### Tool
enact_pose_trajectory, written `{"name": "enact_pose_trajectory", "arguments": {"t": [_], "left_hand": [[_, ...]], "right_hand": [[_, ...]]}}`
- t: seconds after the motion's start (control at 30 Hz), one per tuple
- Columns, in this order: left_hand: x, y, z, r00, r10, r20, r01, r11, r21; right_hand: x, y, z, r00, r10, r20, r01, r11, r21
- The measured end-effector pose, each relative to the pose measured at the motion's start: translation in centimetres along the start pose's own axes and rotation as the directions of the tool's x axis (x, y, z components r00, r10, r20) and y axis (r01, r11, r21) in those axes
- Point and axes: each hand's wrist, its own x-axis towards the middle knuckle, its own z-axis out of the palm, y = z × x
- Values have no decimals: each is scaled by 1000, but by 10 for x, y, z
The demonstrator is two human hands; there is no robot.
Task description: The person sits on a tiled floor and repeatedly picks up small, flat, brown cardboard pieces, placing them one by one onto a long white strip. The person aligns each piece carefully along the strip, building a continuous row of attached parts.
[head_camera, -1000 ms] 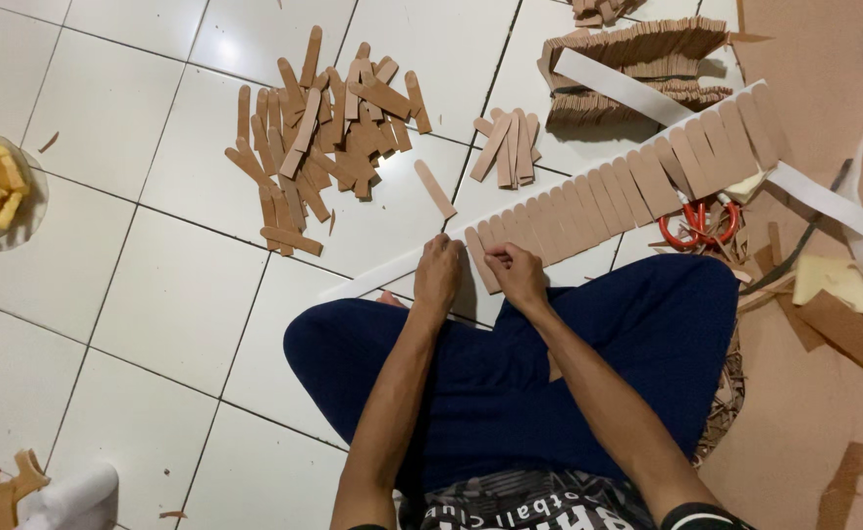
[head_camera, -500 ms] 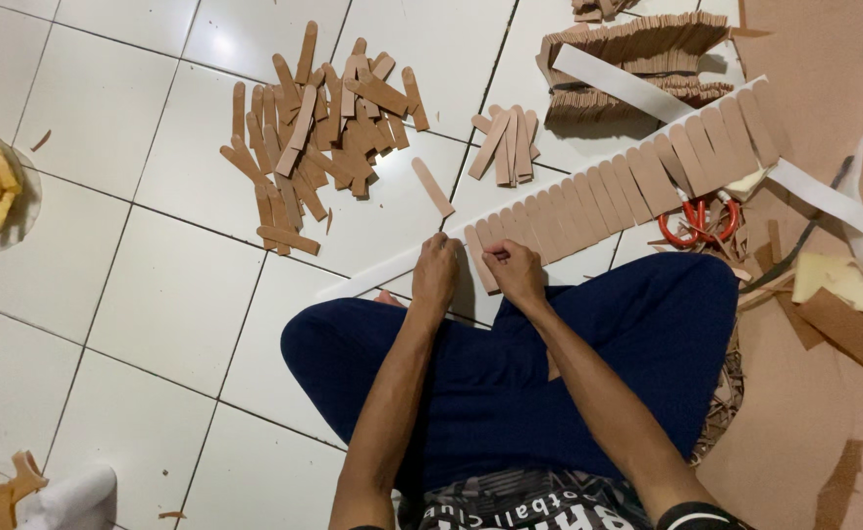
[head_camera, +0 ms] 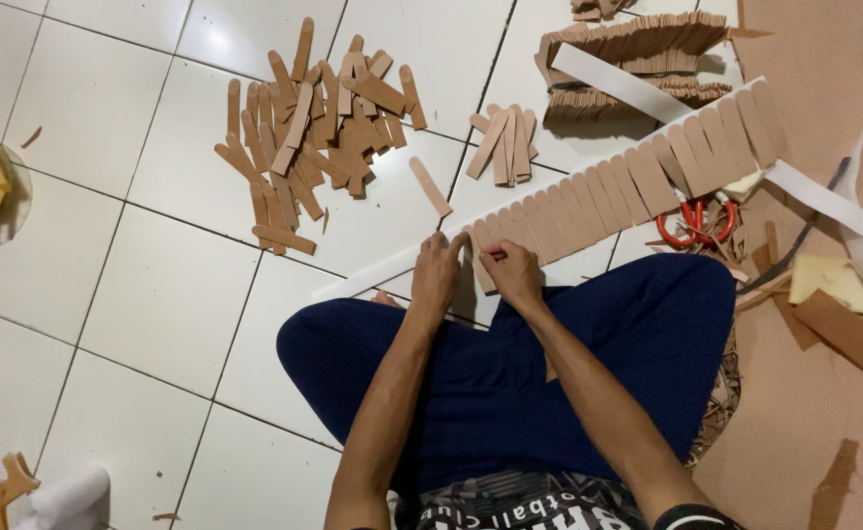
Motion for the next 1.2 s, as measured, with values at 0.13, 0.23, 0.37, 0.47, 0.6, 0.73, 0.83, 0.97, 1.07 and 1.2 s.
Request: {"name": "enact_pose_trajectory", "arguments": {"t": [0.13, 0.23, 0.37, 0.47, 0.6, 0.73, 0.83, 0.97, 1.07, 1.2], "left_hand": [[4, 1, 1, 999, 52, 5, -53, 990, 127], [7, -1, 8, 997, 57, 50, -69, 962, 265], [11, -2, 20, 973, 138, -187, -95, 970, 223], [13, -3, 22, 973, 33, -229, -9, 994, 104], [15, -7, 15, 988, -54, -147, 30, 986, -164], [18, -5, 4, 988, -104, -112, 69, 958, -279], [20, 0, -1, 992, -79, -101, 57, 977, -203], [19, 12, -4, 973, 126, -194, -128, 992, 6], [15, 22, -9, 979, 196, -60, -168, 935, 312], [37, 24, -19, 995, -81, -56, 88, 988, 123]], "right_hand": [[1, -5, -2, 1000, -14, -7, 14, 1000, -12], [-1, -8, -4, 999, 14, -41, -17, 997, -79], [-3, -5, -5, 975, -155, -158, 135, 982, -132], [-15, 5, -4, 914, -331, -236, 288, 937, -198], [-16, 9, -5, 952, -262, -157, 222, 947, -232], [-8, 3, -9, 995, -42, -92, 28, 989, -143], [-3, -1, -11, 994, -51, -100, 31, 981, -192], [2, 1, -16, 994, -59, -90, 41, 982, -184], [0, 5, -17, 997, -34, -75, 18, 979, -201], [0, 6, -17, 996, -71, -62, 55, 974, -222]]}}
